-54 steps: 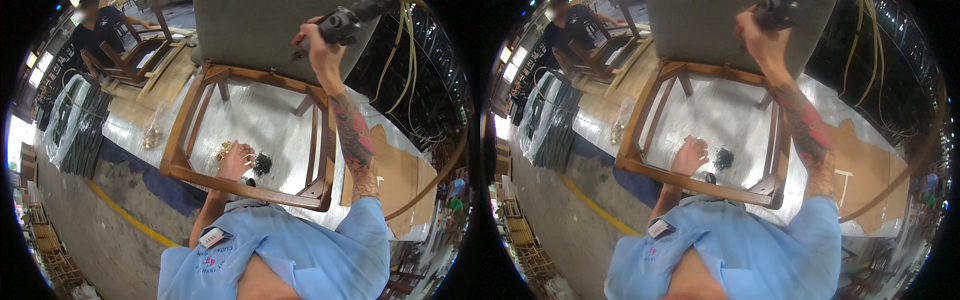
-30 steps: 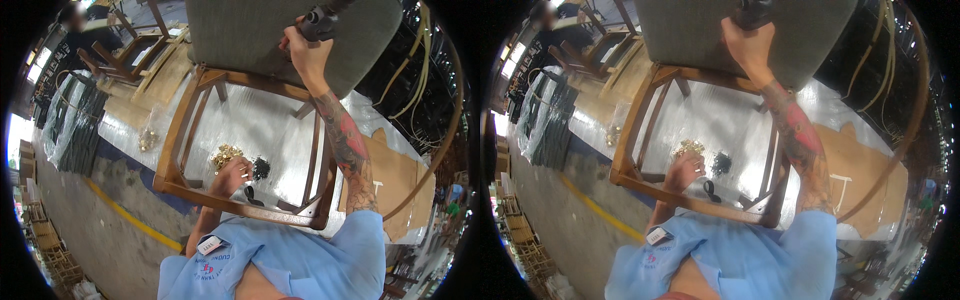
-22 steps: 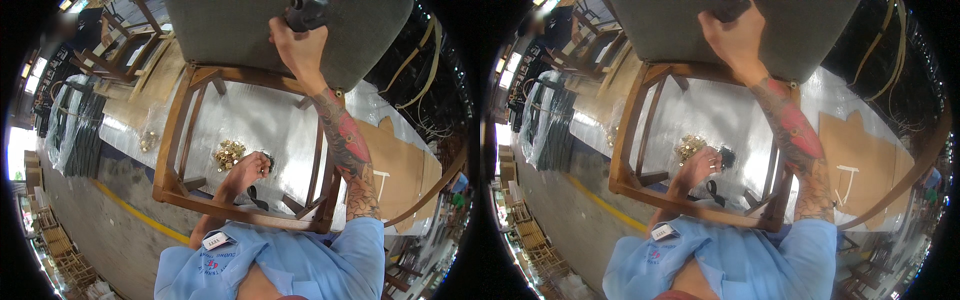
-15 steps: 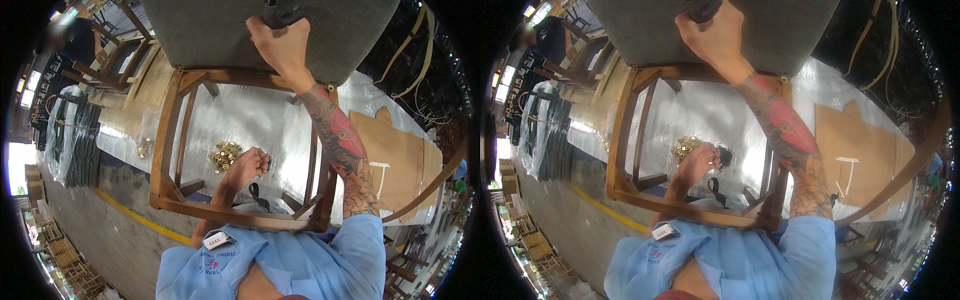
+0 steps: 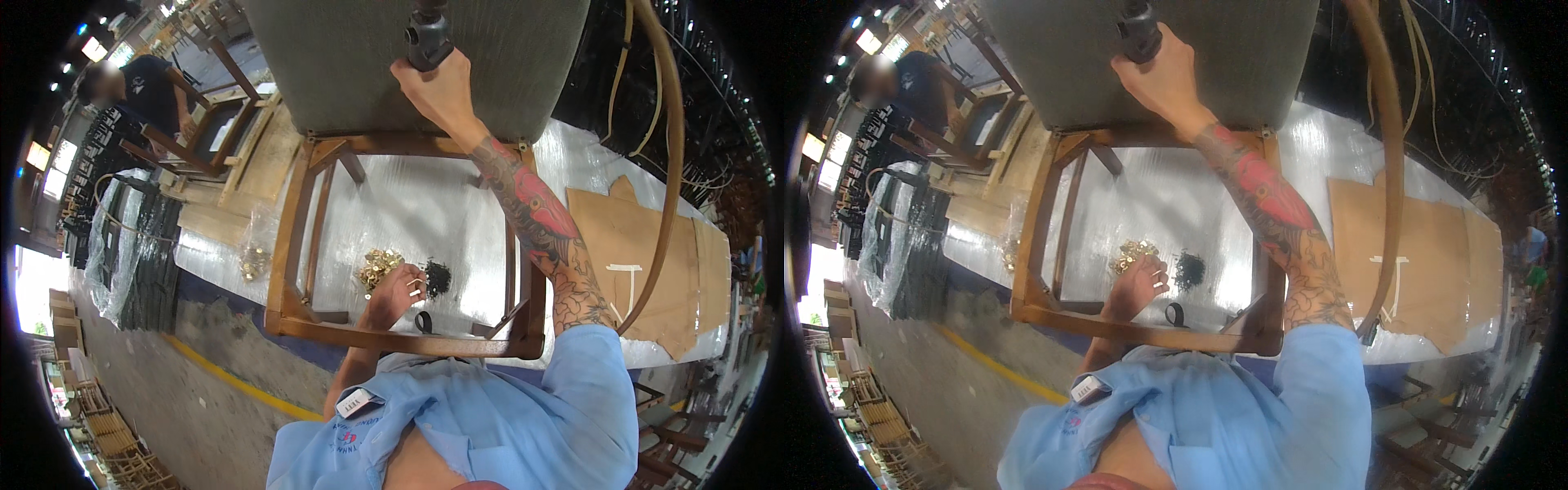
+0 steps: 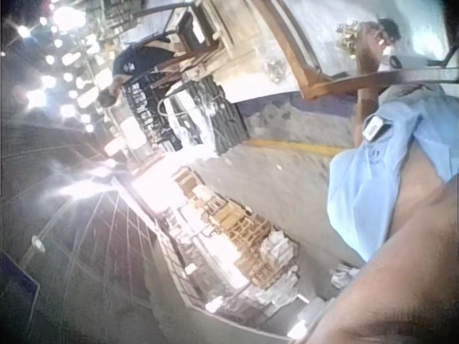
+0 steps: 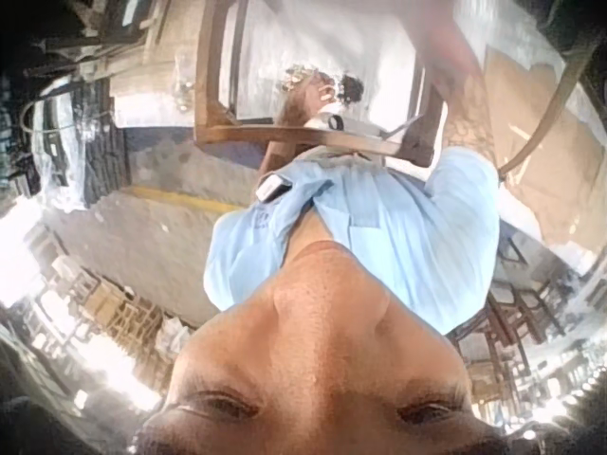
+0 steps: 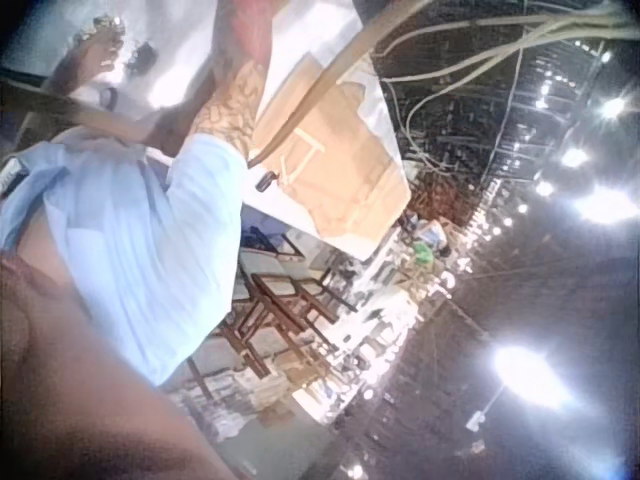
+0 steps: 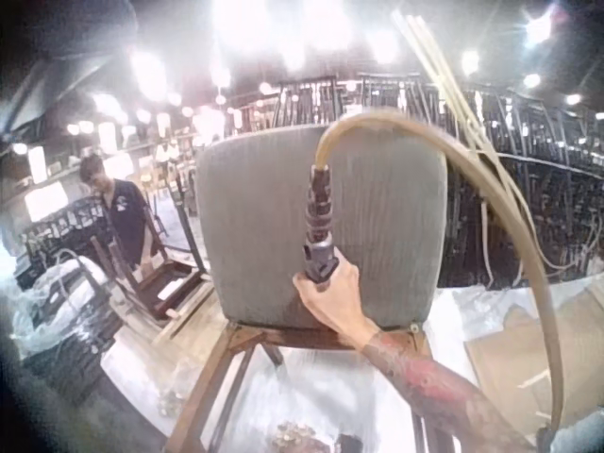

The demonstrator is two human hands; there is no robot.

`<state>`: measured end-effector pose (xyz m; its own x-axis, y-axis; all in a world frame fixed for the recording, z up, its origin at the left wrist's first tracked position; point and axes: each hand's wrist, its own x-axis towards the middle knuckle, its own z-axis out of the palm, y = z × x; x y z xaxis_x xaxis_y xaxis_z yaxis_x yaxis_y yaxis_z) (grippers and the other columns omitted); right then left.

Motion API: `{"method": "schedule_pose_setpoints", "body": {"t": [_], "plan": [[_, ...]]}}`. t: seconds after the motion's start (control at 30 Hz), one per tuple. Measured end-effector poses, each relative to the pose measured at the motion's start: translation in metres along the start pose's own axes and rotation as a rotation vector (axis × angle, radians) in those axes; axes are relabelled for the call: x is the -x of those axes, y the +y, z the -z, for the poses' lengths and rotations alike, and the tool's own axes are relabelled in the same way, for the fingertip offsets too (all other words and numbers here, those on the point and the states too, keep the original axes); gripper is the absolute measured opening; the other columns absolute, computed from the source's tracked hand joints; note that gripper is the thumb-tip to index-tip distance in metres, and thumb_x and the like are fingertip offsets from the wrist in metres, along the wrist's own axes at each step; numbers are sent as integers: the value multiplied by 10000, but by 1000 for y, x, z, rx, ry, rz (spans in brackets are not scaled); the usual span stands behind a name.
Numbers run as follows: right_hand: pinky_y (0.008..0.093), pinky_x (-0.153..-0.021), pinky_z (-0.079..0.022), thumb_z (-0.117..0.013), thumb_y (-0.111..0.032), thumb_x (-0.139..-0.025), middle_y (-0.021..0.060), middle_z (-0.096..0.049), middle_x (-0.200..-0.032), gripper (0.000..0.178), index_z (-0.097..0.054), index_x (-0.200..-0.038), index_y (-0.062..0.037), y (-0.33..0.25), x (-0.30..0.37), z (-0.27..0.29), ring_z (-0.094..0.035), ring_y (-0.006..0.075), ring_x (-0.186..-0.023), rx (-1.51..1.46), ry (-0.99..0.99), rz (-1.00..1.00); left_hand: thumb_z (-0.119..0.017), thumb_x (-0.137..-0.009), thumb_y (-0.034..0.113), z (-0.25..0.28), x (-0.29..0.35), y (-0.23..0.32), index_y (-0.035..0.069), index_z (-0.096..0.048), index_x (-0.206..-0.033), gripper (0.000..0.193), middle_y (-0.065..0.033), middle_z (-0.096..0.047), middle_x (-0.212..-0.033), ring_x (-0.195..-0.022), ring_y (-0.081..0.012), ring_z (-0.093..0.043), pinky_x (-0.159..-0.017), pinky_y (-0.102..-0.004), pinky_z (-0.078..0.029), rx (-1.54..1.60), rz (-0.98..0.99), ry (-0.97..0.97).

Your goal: The person assembles a wooden chair by attaching the seat cushion to the frame using a pneumatic screwdriver. They repeatedly pick up screws and fasteners, position the seat, and drive screws into the frame. The chair is flipped and repositioned multiple times to access different attachment points.

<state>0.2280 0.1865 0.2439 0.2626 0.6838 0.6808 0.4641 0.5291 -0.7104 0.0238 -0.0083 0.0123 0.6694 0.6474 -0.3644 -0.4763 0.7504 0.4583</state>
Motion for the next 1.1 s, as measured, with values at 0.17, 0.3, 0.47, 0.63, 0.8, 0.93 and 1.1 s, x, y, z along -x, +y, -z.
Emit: {"method": "schedule_pose_setpoints", "body": {"t": [0.17, 0.3, 0.47, 0.63, 0.8, 0.93, 1.1], "plan": [[378, -692, -505, -747, -237, -706, 130, -665, -754, 298, -635, -869, -13, 3, -1, -2, -643, 260, -696, -58, -24, -87, -480, -1022, 363, 46, 22, -5, 142, -604, -1030, 254, -32, -602, -945, -831, -187, -542, -786, -366, -450, 75, 8, 95], [391, -699, -509, -740, -266, -710, 139, -674, -766, 307, -635, -836, -7, -1, -6, 15, -659, 279, -721, 38, -48, -68, -454, -1031, 303, 63, 24, -6, 119, -604, -991, 241, -29, -604, -883, -748, -158, -551, -764, -325, -451, 217, -1, 105], [343, -694, -526, -665, -338, -843, 101, -705, -783, 313, -688, -836, -26, -11, -26, 35, -679, 206, -730, 98, -15, 9, -488, -1001, 350, 185, 22, -21, 96, -586, -1042, 276, -38, -617, -954, -814, -169, -590, -769, -324, -490, -470, -394, 66], [362, -888, -488, -454, -417, -999, 141, -673, -1128, 445, -617, -1171, -40, -42, 42, 119, -634, 217, -1042, 526, -142, 227, -498, -972, 405, 199, 134, -27, 114, -584, -922, 307, -15, -626, -867, -758, -162, -594, -668, -327, -493, 53, 7, 475], [514, -1014, -452, -531, -435, -934, 181, -588, -1290, 558, -540, -1292, -8, 4, 127, 246, -559, 348, -1221, -300, 636, -457, -490, -933, 300, 220, 217, -17, 143, -560, -721, 273, -5, -607, -654, -603, -158, -595, -557, -303, -484, 299, -259, 933], [230, -523, -420, -524, -637, -862, 68, -639, -1043, 673, -568, -1202, -57, 128, 269, 288, -595, 127, -800, -345, 876, -785, -543, -940, 363, 150, 217, 96, 149, -572, -804, 256, 5, -605, -766, -639, -141, -576, -525, -289, -446, -29, -379, 1024], [237, -477, -433, -541, -652, -870, 65, -631, -904, 670, -576, -1154, -46, 107, 296, 224, -588, 119, -692, -525, 642, -1108, -543, -885, 660, 24, 116, 225, 113, -596, -1176, 622, -45, -628, -1013, -825, -173, -631, -670, -360, -503, -984, -159, 769]]}}
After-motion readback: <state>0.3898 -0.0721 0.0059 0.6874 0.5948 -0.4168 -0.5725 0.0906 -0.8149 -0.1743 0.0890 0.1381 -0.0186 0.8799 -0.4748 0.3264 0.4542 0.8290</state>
